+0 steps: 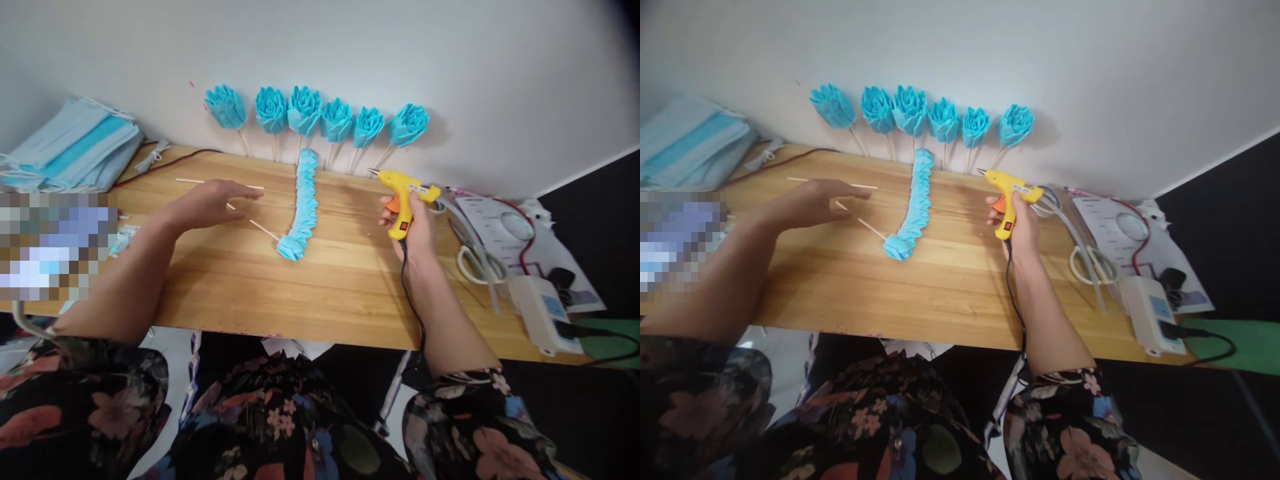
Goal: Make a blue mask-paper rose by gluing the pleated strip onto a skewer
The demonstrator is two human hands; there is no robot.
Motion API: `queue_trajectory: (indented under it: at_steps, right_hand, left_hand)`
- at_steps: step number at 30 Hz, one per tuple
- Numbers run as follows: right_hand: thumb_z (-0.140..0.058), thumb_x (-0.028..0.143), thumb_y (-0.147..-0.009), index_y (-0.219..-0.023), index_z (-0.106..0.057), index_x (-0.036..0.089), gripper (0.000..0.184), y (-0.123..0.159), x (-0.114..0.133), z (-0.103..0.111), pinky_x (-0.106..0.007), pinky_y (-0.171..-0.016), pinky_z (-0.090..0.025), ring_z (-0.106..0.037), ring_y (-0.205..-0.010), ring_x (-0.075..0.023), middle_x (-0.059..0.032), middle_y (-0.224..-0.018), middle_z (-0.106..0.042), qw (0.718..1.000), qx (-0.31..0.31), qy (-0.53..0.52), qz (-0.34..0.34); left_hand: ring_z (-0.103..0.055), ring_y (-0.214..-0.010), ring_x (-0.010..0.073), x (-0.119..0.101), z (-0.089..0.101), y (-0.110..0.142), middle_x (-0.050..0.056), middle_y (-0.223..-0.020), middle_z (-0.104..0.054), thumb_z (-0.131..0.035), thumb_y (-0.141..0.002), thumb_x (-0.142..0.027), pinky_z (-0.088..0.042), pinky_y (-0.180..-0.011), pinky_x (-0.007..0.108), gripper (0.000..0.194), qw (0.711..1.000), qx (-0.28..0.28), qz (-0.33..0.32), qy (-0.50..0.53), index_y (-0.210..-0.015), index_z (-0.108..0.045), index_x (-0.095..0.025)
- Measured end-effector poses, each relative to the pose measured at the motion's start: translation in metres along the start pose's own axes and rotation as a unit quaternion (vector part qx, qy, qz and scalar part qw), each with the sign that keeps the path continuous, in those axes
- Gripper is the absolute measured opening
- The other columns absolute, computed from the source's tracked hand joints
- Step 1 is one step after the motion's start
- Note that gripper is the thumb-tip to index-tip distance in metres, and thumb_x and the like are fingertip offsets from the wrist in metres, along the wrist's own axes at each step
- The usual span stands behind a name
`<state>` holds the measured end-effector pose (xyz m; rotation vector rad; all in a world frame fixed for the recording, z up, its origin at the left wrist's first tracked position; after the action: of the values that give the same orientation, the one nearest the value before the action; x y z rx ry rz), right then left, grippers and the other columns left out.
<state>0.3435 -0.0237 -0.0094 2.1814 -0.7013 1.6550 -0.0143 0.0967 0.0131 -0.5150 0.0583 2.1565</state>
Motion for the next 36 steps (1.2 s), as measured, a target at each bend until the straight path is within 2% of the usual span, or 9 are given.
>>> queue_trajectory:
  at_steps: [3, 9, 13, 17, 20, 23, 27, 32, 36]
  right_hand:
    - [-0.057, 0.04, -0.097, -0.086, -0.069, 0.018, 0.028, 0.001, -0.003, -0.001, -0.02, -0.044, -0.052, -0.058, -0.053, -0.0098, -0.0039, -0.076, -0.076, 1.0, -0.005, -0.009, -0.015]
    - [-0.059, 0.041, -0.096, -0.088, -0.068, 0.015, 0.028, 0.002, -0.003, -0.003, -0.02, -0.044, -0.052, -0.058, -0.052, -0.01, -0.0048, -0.075, -0.075, 1.0, -0.008, -0.012, -0.022]
    - [-0.055, 0.038, -0.098, -0.085, -0.067, 0.017, 0.028, 0.0, -0.004, -0.001, -0.019, -0.043, -0.051, -0.058, -0.051, -0.0097, -0.0041, -0.074, -0.074, 1.0, -0.01, -0.013, -0.025]
    - [-0.058, 0.041, -0.097, -0.086, -0.067, 0.017, 0.028, -0.001, -0.005, -0.003, -0.019, -0.043, -0.051, -0.058, -0.052, -0.01, -0.0042, -0.074, -0.074, 1.0, -0.002, -0.003, -0.02]
    - [-0.055, 0.037, -0.098, -0.086, -0.068, 0.017, 0.027, 0.0, -0.005, -0.004, -0.019, -0.043, -0.05, -0.057, -0.051, -0.0103, -0.0049, -0.074, -0.075, 1.0, -0.004, -0.004, -0.022]
    - [-0.049, 0.033, -0.1, -0.084, -0.068, 0.017, 0.029, 0.001, -0.006, -0.004, -0.019, -0.043, -0.051, -0.057, -0.051, -0.0101, -0.0043, -0.074, -0.075, 1.0, -0.006, -0.008, -0.029]
    - [-0.055, 0.036, -0.098, -0.085, -0.068, 0.016, 0.027, 0.001, -0.005, -0.004, -0.019, -0.043, -0.051, -0.057, -0.051, -0.0103, -0.0049, -0.074, -0.075, 1.0, -0.006, -0.012, -0.026]
    - [-0.052, 0.036, -0.099, -0.085, -0.068, 0.016, 0.03, 0.001, -0.006, -0.003, -0.018, -0.043, -0.05, -0.057, -0.05, -0.0093, -0.0043, -0.074, -0.074, 1.0, -0.007, -0.005, -0.028]
    - [-0.057, 0.039, -0.097, -0.087, -0.069, 0.016, 0.027, 0.0, -0.005, -0.003, -0.019, -0.043, -0.05, -0.057, -0.051, -0.0101, -0.0048, -0.074, -0.074, 1.0, 0.0, -0.007, -0.02]
  left_hand:
    - [-0.069, -0.111, 0.0244, -0.002, -0.009, 0.0, 0.007, -0.124, -0.074, -0.066, -0.084, -0.043, -0.05, -0.094, 0.029, 0.043, 0.999, 0.045, -0.007, 0.019, -0.122, -0.073, -0.024]
    - [-0.068, -0.1, 0.021, -0.024, -0.017, -0.007, 0.009, -0.108, -0.076, -0.067, -0.085, -0.036, -0.048, -0.092, 0.028, 0.024, 0.994, 0.038, -0.086, 0.053, -0.101, -0.077, -0.022]
    - [-0.067, -0.094, 0.02, -0.029, -0.021, -0.009, 0.008, -0.099, -0.075, -0.065, -0.086, -0.033, -0.048, -0.087, 0.028, 0.017, 0.994, 0.035, -0.095, 0.052, -0.092, -0.076, -0.021]
    - [-0.064, -0.084, 0.0179, -0.026, -0.024, -0.011, 0.006, -0.089, -0.073, -0.062, -0.089, -0.033, -0.045, -0.079, 0.026, 0.018, 0.995, 0.028, -0.081, 0.047, -0.086, -0.074, -0.02]
    - [-0.063, -0.082, 0.0179, -0.023, -0.024, -0.012, 0.006, -0.086, -0.072, -0.061, -0.09, -0.035, -0.043, -0.076, 0.026, 0.02, 0.996, 0.014, -0.079, 0.046, -0.084, -0.073, -0.02]
    - [-0.063, -0.08, 0.0184, -0.023, -0.024, -0.012, 0.006, -0.085, -0.072, -0.059, -0.091, -0.036, -0.043, -0.075, 0.027, 0.022, 0.995, 0.007, -0.084, 0.048, -0.084, -0.074, -0.021]
    - [-0.063, -0.078, 0.0181, -0.026, -0.021, -0.012, 0.007, -0.085, -0.072, -0.057, -0.092, -0.037, -0.043, -0.073, 0.027, 0.025, 0.995, 0.007, -0.079, 0.053, -0.083, -0.074, -0.02]
    - [-0.063, -0.077, 0.018, -0.029, -0.018, -0.012, 0.007, -0.087, -0.073, -0.057, -0.091, -0.039, -0.044, -0.072, 0.027, 0.027, 0.996, 0.01, -0.051, 0.066, -0.085, -0.073, -0.019]
    - [-0.063, -0.074, 0.0172, -0.026, -0.016, -0.012, 0.006, -0.085, -0.073, -0.059, -0.089, -0.042, -0.044, -0.069, 0.026, 0.025, 0.995, -0.005, -0.036, 0.089, -0.082, -0.073, -0.021]
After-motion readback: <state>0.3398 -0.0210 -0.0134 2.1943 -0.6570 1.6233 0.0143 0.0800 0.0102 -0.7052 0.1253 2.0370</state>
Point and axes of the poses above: each hand's wrist, its own y-axis away from the middle knuckle, its own z-axis out of the back of the hand, x = y × z, the point moved 9 cm from there along -y, towards the middle knuckle
